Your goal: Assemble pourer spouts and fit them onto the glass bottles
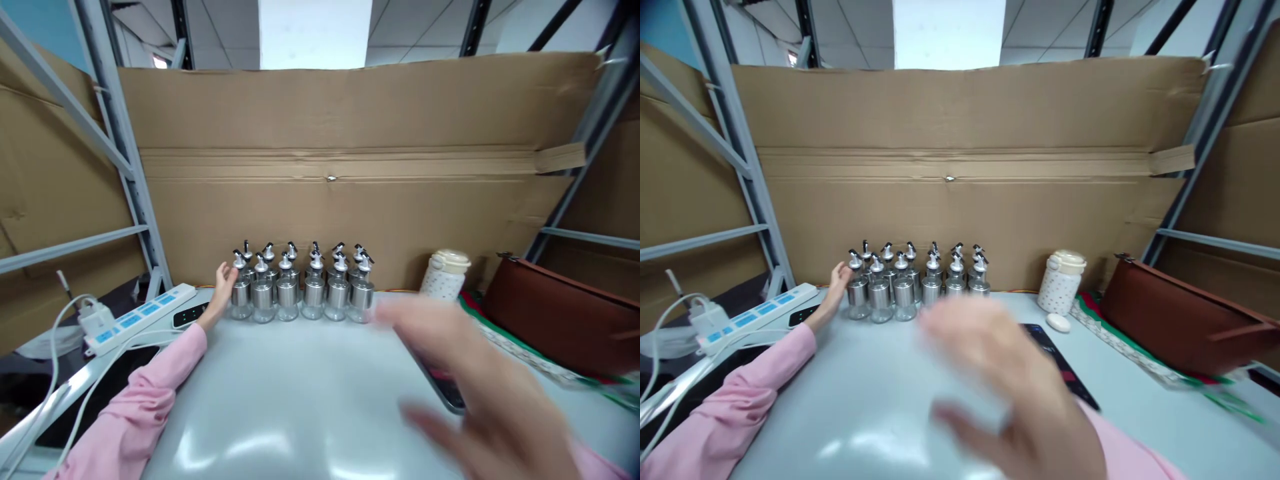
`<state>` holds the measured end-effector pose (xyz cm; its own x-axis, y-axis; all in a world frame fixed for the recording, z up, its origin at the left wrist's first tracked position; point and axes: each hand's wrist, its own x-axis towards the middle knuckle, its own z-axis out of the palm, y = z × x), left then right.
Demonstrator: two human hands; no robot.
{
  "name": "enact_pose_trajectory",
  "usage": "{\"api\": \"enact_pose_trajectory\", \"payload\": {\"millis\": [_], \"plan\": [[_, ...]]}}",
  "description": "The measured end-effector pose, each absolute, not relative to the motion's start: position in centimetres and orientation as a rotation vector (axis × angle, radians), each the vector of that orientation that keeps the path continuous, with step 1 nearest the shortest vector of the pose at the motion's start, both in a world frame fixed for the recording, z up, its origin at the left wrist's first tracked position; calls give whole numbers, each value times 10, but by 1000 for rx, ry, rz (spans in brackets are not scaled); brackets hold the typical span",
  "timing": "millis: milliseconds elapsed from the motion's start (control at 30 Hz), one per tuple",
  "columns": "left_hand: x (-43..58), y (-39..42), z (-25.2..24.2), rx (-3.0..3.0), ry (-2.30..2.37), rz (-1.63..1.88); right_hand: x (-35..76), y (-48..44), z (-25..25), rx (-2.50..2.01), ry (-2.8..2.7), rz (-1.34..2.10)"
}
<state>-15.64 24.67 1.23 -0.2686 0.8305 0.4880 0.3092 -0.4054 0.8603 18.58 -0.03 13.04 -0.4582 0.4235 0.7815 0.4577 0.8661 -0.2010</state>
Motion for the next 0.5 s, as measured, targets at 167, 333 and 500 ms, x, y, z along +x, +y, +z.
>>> {"api": "enact_pose_trajectory", "payload": {"millis": [167, 333, 500], "plan": [[-144, 235, -2, 1689, 1308, 1595, 235, 144, 81, -1290, -1505, 398], [-139, 230, -7, 1775, 1250, 1565, 248, 216, 30, -1281, -1570, 681], [-137, 225, -14, 1772, 1310, 1561, 237, 218, 16, -1268, -1531, 508]]}}
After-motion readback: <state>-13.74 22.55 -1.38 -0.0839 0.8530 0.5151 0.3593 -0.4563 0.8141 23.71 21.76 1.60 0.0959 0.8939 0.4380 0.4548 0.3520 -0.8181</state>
